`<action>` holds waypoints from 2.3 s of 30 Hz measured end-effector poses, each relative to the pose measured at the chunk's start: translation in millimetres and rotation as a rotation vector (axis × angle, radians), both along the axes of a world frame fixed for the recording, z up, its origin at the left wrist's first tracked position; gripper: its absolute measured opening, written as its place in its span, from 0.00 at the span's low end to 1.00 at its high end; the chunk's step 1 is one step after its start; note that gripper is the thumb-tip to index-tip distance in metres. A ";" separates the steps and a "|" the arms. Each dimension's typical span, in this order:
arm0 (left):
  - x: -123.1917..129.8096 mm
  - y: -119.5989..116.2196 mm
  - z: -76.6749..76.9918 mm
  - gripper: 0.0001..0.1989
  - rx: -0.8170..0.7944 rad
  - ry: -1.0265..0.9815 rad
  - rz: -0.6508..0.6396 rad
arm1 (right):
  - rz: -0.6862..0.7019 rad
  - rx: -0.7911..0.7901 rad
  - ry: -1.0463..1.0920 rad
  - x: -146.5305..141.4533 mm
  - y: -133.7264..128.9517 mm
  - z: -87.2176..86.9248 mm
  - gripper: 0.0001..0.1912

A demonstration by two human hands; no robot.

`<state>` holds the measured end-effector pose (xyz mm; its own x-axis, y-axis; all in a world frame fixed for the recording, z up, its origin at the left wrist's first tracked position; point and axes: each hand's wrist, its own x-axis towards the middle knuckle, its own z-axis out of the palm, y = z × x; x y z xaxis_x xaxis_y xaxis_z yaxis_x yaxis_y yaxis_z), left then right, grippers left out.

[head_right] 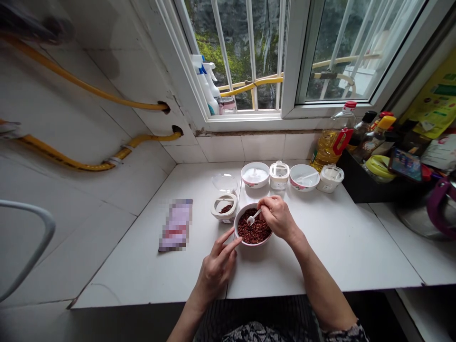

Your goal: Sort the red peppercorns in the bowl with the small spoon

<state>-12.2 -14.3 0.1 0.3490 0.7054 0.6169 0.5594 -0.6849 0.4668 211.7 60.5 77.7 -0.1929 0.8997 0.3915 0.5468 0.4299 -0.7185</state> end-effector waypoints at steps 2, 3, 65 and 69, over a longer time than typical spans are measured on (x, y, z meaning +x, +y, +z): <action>0.2 -0.1 -0.1 0.25 0.000 0.001 0.001 | 0.015 -0.015 0.018 -0.7 -0.1 1.1 0.12; 0.2 -0.2 -0.2 0.25 0.000 0.001 0.001 | 0.015 -0.021 0.020 -1.1 0.0 1.2 0.12; -0.2 0.5 -2.6 0.25 -0.016 0.002 0.000 | -0.052 -0.318 0.511 -7.3 7.0 -1.5 0.08; -0.4 0.5 -2.2 0.25 -0.018 0.005 -0.001 | -0.048 -0.208 0.532 -20.3 4.1 2.0 0.09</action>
<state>-12.7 -13.8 -2.1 0.3529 0.7162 0.6022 0.5609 -0.6770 0.4765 191.4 64.7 79.6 0.0252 0.9712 0.2369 0.1026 0.2333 -0.9670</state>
